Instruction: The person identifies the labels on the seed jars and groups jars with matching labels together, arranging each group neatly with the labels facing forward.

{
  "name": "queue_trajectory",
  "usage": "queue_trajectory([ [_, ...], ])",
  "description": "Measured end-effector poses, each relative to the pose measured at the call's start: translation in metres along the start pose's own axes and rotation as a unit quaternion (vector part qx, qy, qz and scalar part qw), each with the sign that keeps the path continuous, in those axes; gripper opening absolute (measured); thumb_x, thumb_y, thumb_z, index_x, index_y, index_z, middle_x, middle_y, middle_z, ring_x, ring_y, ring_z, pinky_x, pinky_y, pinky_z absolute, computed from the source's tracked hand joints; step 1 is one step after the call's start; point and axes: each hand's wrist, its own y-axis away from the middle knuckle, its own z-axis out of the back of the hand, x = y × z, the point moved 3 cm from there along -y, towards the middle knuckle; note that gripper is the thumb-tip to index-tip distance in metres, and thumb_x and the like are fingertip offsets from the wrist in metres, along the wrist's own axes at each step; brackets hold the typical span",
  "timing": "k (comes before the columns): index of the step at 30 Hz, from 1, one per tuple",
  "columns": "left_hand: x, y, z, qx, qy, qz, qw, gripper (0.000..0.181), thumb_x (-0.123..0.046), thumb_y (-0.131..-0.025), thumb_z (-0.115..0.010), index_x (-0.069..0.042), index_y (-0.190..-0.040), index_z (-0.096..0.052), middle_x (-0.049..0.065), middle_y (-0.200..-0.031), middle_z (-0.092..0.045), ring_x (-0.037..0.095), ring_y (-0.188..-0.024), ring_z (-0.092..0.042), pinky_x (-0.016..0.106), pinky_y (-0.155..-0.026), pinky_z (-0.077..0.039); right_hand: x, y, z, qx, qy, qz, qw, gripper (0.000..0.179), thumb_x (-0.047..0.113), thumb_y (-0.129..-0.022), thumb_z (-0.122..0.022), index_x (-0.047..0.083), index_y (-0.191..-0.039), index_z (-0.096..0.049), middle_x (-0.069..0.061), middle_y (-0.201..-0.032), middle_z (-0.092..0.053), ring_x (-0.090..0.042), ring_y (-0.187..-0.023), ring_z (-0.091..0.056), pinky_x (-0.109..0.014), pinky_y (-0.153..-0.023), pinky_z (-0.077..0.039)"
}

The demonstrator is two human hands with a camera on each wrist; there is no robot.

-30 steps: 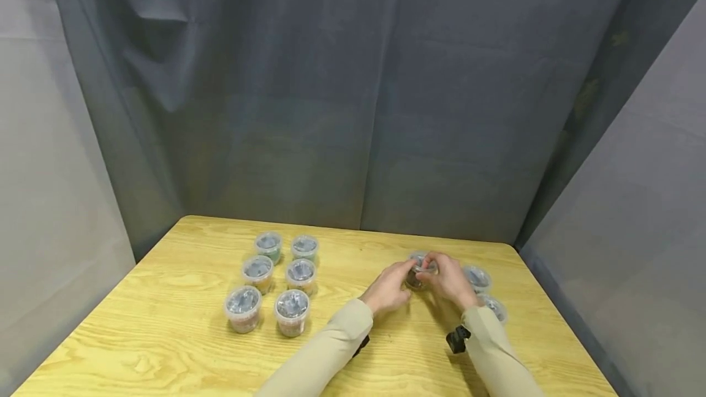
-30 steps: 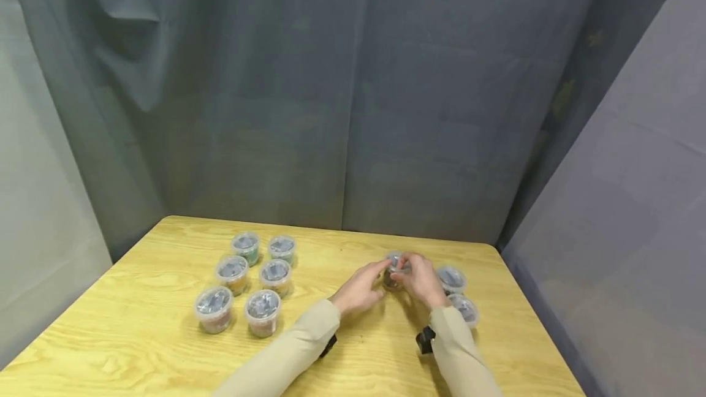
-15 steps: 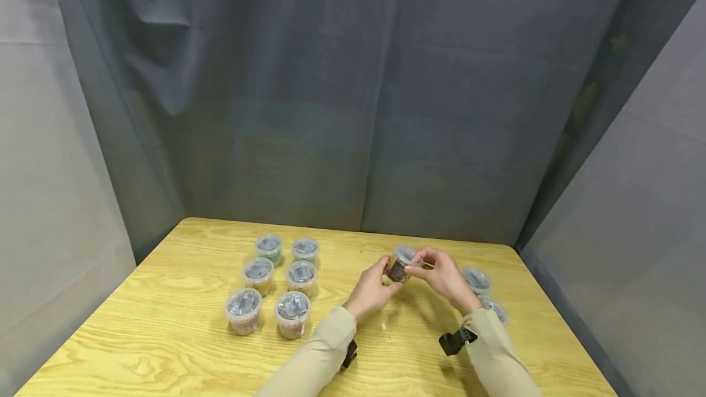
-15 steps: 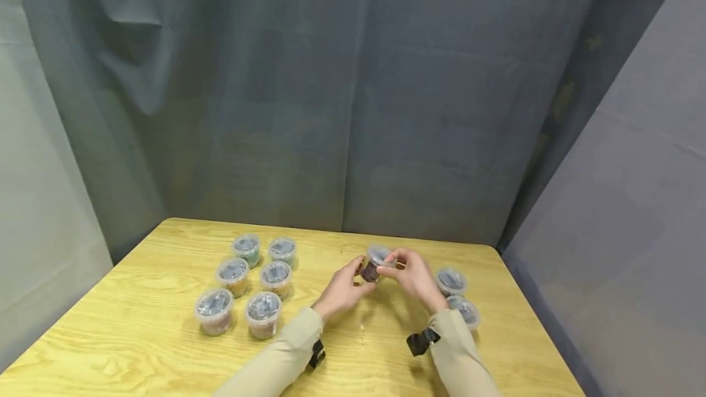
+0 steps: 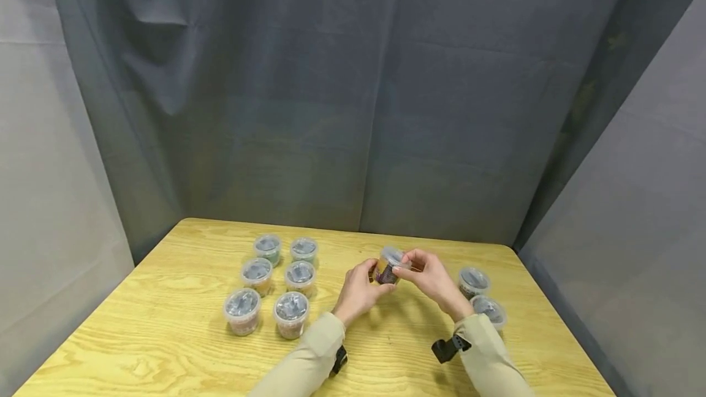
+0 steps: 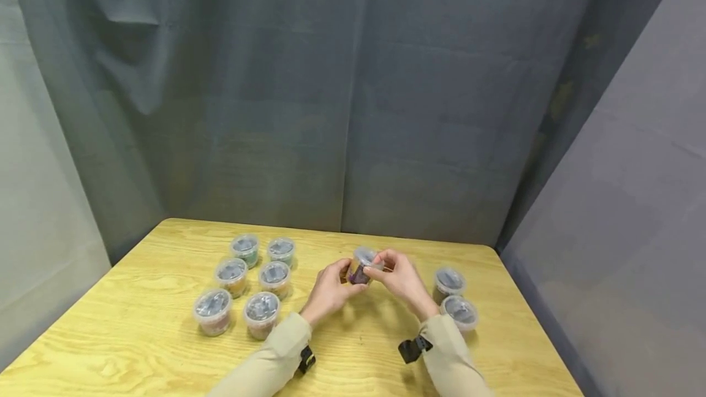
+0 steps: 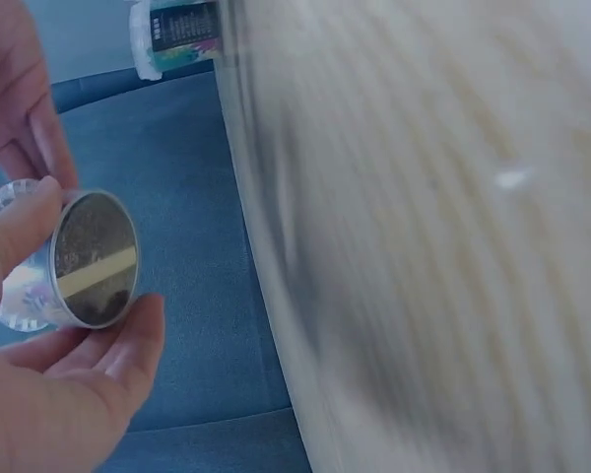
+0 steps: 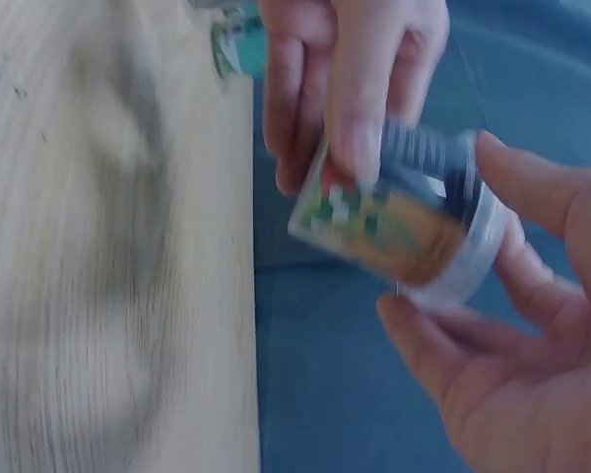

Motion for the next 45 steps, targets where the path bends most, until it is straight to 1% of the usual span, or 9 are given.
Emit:
queue_trajectory([
  [3, 0.0, 0.002, 0.002, -0.013, -0.016, -0.004, 0.9998, 0.033, -0.03, -0.079, -0.083, -0.015, -0.099, -0.061, -0.004, -0.085, -0.06, 0.011, -0.074, -0.049, 0.026, -0.06, -0.039, 0.007, 0.002, -0.006, -0.029, 0.03, 0.0, 0.9991, 0.027, 0.032, -0.086, -0.076, 0.01, -0.088, -0.06, -0.004, -0.098, -0.065, -0.016, -0.085, -0.059, -0.025, -0.069, -0.046],
  [6, 0.001, 0.003, 0.004, -0.009, -0.011, -0.009, 0.9999, 0.032, -0.033, -0.082, -0.08, -0.017, -0.105, -0.063, -0.004, -0.093, -0.065, 0.013, -0.083, -0.057, 0.028, -0.068, -0.048, 0.01, 0.002, -0.008, -0.039, 0.028, 0.001, 0.9988, 0.028, 0.033, -0.086, -0.076, 0.011, -0.084, -0.058, -0.003, -0.092, -0.063, -0.018, -0.074, -0.051, -0.025, -0.063, -0.041],
  [11, 0.004, 0.007, 0.004, 0.043, 0.033, -0.012, 0.9985, 0.047, -0.036, -0.09, -0.072, -0.015, -0.13, -0.058, 0.001, -0.119, -0.067, 0.02, -0.112, -0.063, 0.038, -0.092, -0.054, 0.004, 0.001, -0.008, -0.015, -0.006, 0.004, 0.9999, 0.027, 0.025, -0.089, -0.074, 0.007, -0.085, -0.054, -0.007, -0.107, -0.068, -0.022, -0.103, -0.063, -0.025, -0.076, -0.048],
  [15, 0.006, 0.008, 0.005, 0.049, 0.049, -0.012, 0.9975, 0.047, -0.035, -0.089, -0.073, -0.015, -0.129, -0.058, -0.001, -0.112, -0.067, 0.013, -0.094, -0.062, 0.028, -0.075, -0.054, -0.002, 0.001, -0.01, -0.002, -0.029, 0.008, 0.9995, 0.026, 0.026, -0.089, -0.073, 0.007, -0.088, -0.055, -0.013, -0.125, -0.066, -0.031, -0.123, -0.058, -0.031, -0.088, -0.052],
  [18, 0.006, 0.009, 0.006, 0.034, 0.043, -0.007, 0.9985, 0.045, -0.034, -0.087, -0.075, -0.016, -0.125, -0.06, -0.003, -0.108, -0.068, 0.008, -0.084, -0.058, 0.024, -0.069, -0.05, 0.009, 0.007, -0.013, -0.011, -0.027, 0.005, 0.9996, 0.022, 0.021, -0.091, -0.072, 0.005, -0.091, -0.057, -0.018, -0.13, -0.063, -0.034, -0.121, -0.059, -0.038, -0.092, -0.053],
  [25, 0.002, 0.014, 0.004, -0.042, -0.008, 0.004, 0.9991, 0.054, -0.036, -0.079, -0.082, -0.012, -0.122, -0.061, 0.001, -0.108, -0.068, 0.013, -0.094, -0.064, 0.03, -0.079, -0.055, 0.006, 0.007, -0.022, -0.079, 0.021, 0.005, 0.9967, 0.026, 0.03, -0.085, -0.078, 0.011, -0.087, -0.06, -0.012, -0.127, -0.066, -0.026, -0.111, -0.066, -0.044, -0.095, -0.053],
  [32, 0.006, 0.015, 0.009, -0.023, 0.041, -0.006, 0.9989, 0.04, -0.034, -0.085, -0.075, -0.021, -0.121, -0.062, -0.003, -0.103, -0.069, 0.011, -0.087, -0.06, 0.025, -0.07, -0.05, 0.006, 0.002, -0.025, -0.085, -0.027, 0.028, 0.9956, 0.03, 0.03, -0.086, -0.077, 0.009, -0.087, -0.056, -0.016, -0.132, -0.062, -0.029, -0.117, -0.063, -0.043, -0.098, -0.053],
  [36, 0.007, 0.013, 0.009, -0.014, 0.069, -0.009, 0.9975, 0.039, -0.032, -0.085, -0.076, -0.021, -0.12, -0.064, -0.003, -0.106, -0.071, 0.007, -0.088, -0.061, 0.024, -0.074, -0.051, 0.005, 0.003, -0.026, -0.091, -0.052, 0.033, 0.9939, 0.03, 0.027, -0.086, -0.077, 0.006, -0.089, -0.056, -0.017, -0.133, -0.062, -0.03, -0.118, -0.063, -0.041, -0.097, -0.054],
  [45, 0.002, 0.013, 0.007, -0.068, 0.077, 0.013, 0.9946, 0.056, -0.033, -0.079, -0.082, -0.013, -0.127, -0.06, 0.002, -0.111, -0.07, 0.013, -0.099, -0.064, 0.038, -0.088, -0.054, 0.01, 0.006, -0.028, -0.121, -0.021, 0.022, 0.9921, 0.027, 0.031, -0.087, -0.075, 0.01, -0.091, -0.059, -0.011, -0.132, -0.064, -0.026, -0.117, -0.064, -0.042, -0.097, -0.054],
])
